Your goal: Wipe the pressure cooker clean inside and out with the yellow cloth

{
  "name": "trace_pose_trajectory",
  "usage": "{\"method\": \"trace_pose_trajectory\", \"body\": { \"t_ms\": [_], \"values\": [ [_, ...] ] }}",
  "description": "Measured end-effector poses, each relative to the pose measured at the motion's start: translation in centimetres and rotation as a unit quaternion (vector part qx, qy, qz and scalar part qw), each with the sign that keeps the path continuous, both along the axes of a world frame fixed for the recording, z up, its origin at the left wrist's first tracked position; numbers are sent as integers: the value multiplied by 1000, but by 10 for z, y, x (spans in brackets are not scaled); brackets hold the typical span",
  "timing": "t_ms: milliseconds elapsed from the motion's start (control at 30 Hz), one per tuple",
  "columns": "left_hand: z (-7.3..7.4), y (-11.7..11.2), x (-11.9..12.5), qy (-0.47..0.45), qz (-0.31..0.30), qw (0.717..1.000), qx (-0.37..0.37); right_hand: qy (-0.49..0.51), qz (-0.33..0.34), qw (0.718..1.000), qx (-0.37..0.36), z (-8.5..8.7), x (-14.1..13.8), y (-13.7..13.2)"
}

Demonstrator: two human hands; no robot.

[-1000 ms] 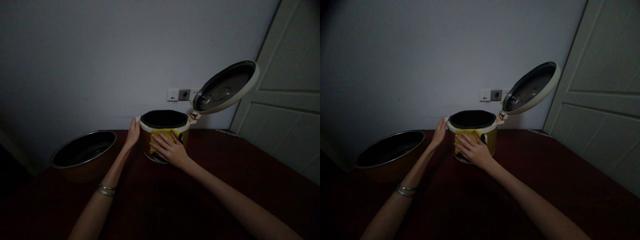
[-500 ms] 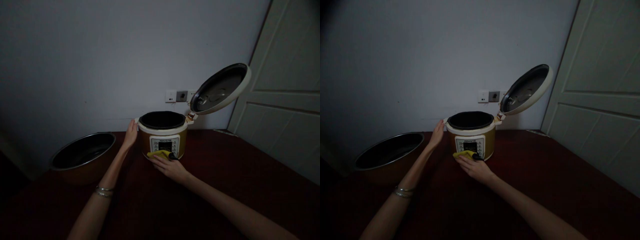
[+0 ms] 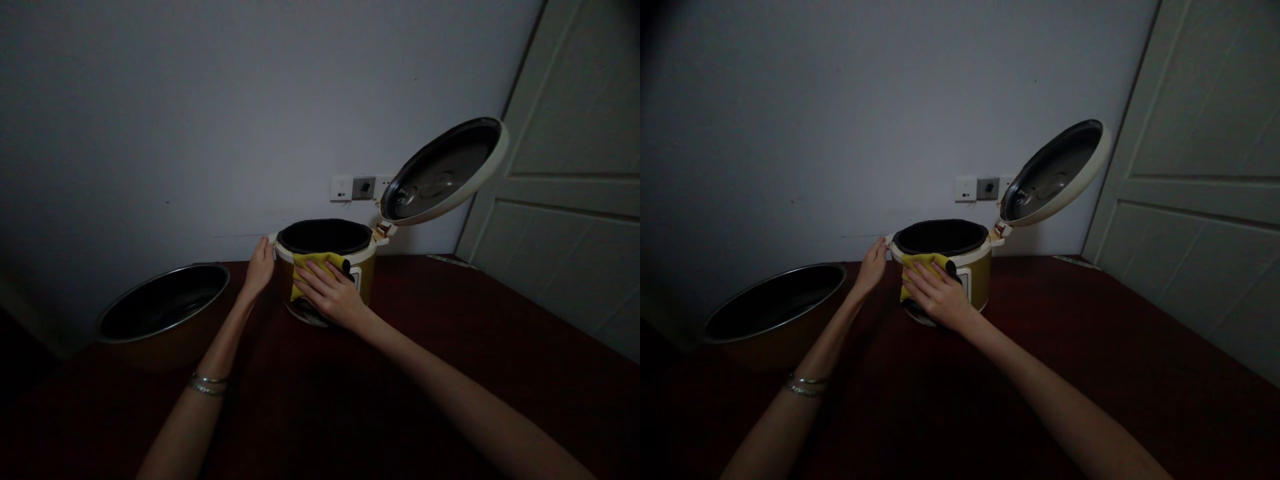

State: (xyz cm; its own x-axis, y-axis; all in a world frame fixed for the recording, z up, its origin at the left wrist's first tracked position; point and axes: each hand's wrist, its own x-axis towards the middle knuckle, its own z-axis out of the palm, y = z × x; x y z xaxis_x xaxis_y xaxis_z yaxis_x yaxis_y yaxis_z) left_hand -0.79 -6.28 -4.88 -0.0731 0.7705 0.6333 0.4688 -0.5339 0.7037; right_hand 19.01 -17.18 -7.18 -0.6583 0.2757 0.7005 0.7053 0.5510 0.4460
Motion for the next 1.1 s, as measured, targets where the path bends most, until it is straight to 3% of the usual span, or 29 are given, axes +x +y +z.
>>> {"method": "trace_pose_trajectory", "body": {
  "t_ms": [167,300,467,633,967,1033,1100],
  "values": [
    [0,-2,2,11,13,1000,9,53,14,998,9,-16,51,-6],
    [-2,0,5,17,31,999,7,148,55,986,-45,-37,71,-11],
    [-4,7,7,14,44,999,14,301,57,946,-109,-74,59,-22],
    [-5,8,7,13,43,999,28,303,65,930,-196,-97,57,-43],
    [-9,13,6,6,39,998,49,342,58,868,-356,-120,58,-68],
    [-9,13,7,4,39,998,51,334,47,862,-378,-118,47,-77],
    [-9,12,7,7,37,998,46,292,43,881,-371,-105,31,-85]
  ]
}}
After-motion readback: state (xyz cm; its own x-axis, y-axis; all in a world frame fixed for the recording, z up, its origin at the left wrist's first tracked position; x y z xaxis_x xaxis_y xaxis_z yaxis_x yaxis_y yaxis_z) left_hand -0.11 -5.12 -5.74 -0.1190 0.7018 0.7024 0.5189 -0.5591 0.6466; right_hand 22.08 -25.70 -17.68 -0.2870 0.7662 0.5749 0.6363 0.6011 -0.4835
